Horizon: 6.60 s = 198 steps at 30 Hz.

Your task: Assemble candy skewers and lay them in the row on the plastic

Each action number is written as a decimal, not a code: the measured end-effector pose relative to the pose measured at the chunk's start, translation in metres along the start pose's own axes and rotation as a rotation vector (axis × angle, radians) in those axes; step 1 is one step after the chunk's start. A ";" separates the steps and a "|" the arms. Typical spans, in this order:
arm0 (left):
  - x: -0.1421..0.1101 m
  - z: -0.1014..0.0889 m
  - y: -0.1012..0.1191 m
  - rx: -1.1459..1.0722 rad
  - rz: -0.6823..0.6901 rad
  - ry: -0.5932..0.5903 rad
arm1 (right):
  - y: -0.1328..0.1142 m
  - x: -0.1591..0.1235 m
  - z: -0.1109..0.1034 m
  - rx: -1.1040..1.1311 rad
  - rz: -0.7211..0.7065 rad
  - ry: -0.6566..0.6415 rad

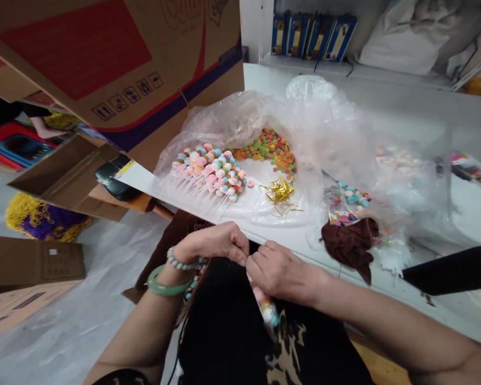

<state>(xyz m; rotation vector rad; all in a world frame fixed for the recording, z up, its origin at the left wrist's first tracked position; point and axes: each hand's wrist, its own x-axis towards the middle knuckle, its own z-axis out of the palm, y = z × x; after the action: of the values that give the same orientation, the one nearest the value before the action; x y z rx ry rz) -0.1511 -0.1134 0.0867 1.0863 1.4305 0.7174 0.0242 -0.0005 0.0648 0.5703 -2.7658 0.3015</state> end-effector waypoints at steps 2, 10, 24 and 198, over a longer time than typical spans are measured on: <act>-0.003 0.010 0.015 0.356 -0.006 0.171 | 0.010 0.011 -0.009 -0.090 -0.005 -0.155; 0.036 0.074 -0.013 0.038 0.258 1.405 | 0.039 0.055 0.010 0.963 0.881 0.265; -0.008 0.032 -0.046 0.087 0.124 0.298 | 0.042 0.007 0.046 1.724 0.986 -0.158; 0.064 0.020 -0.039 -1.390 0.319 1.280 | 0.019 -0.060 0.034 1.332 1.210 0.576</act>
<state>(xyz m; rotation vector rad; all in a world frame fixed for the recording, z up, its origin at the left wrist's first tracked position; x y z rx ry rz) -0.1358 -0.0735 0.0226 -0.4268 1.1466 2.3893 0.0606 0.0285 0.0102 -0.9247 -1.6310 2.1123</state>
